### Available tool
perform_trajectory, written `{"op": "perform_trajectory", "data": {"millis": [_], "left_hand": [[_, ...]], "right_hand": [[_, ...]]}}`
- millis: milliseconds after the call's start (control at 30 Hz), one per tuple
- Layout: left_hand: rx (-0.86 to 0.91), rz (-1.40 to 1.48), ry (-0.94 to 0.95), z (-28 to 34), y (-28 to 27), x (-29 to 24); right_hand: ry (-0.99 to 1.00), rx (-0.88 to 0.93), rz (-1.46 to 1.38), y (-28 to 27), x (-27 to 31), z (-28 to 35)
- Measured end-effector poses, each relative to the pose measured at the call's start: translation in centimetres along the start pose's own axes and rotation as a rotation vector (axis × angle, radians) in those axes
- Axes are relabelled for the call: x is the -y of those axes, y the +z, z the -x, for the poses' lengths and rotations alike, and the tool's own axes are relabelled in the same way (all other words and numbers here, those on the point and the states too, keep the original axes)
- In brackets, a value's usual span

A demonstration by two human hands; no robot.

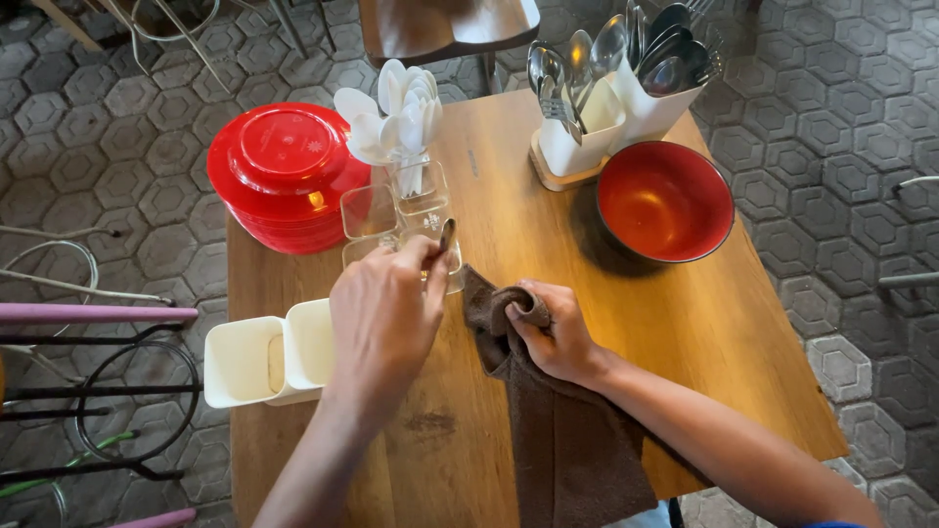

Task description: The person is wiping plastic spoons with a brown cloth to clean them, working at a steady pace on a wooden table.

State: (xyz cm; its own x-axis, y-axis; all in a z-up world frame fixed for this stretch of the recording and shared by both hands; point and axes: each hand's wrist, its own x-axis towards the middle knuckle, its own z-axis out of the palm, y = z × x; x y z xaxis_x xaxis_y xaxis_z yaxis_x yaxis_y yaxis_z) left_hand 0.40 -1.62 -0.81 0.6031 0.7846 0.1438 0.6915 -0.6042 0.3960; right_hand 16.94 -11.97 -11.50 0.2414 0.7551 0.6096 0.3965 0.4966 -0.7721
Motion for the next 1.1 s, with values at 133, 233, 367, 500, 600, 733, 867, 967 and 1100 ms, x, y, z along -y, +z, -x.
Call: {"op": "perform_trajectory", "data": {"millis": [133, 233, 367, 500, 600, 733, 867, 967, 1100], "left_hand": [[-0.155, -0.161, 0.115, 0.2, 2.1, 0.3], [-0.228, -0.259, 0.149, 0.2, 2.2, -0.2], [-0.288, -0.358, 0.131, 0.1, 1.9, -0.8], [-0.315, -0.369, 0.108, -0.4, 2.6, -1.2], [-0.307, -0.389, 0.097, -0.6, 3.3, -1.2], [-0.303, -0.385, 0.064, -1.0, 3.3, -1.9], [-0.252, -0.339, 0.039, -1.3, 3.6, -2.5], [-0.257, -0.339, 0.036, -1.5, 4.4, -2.7], [-0.257, -0.296, 0.059, -1.1, 4.0, -3.5]], "right_hand": [[0.037, -0.021, 0.004, -0.2, -1.2, 0.7], [0.058, -0.051, -0.026, -0.1, -1.4, 0.9], [0.066, -0.054, -0.023, -0.4, -2.5, 1.5], [0.096, -0.081, -0.004, -0.5, -2.9, 2.0], [0.108, -0.094, -0.007, -0.6, -3.0, 2.0], [0.111, -0.109, -0.009, -0.6, -1.8, 1.2], [0.168, -0.162, -0.025, -1.3, 0.0, -0.3], [0.220, -0.207, -0.032, -1.9, -0.1, -0.5], [0.301, -0.284, -0.086, -2.2, -1.6, 0.2]]}}
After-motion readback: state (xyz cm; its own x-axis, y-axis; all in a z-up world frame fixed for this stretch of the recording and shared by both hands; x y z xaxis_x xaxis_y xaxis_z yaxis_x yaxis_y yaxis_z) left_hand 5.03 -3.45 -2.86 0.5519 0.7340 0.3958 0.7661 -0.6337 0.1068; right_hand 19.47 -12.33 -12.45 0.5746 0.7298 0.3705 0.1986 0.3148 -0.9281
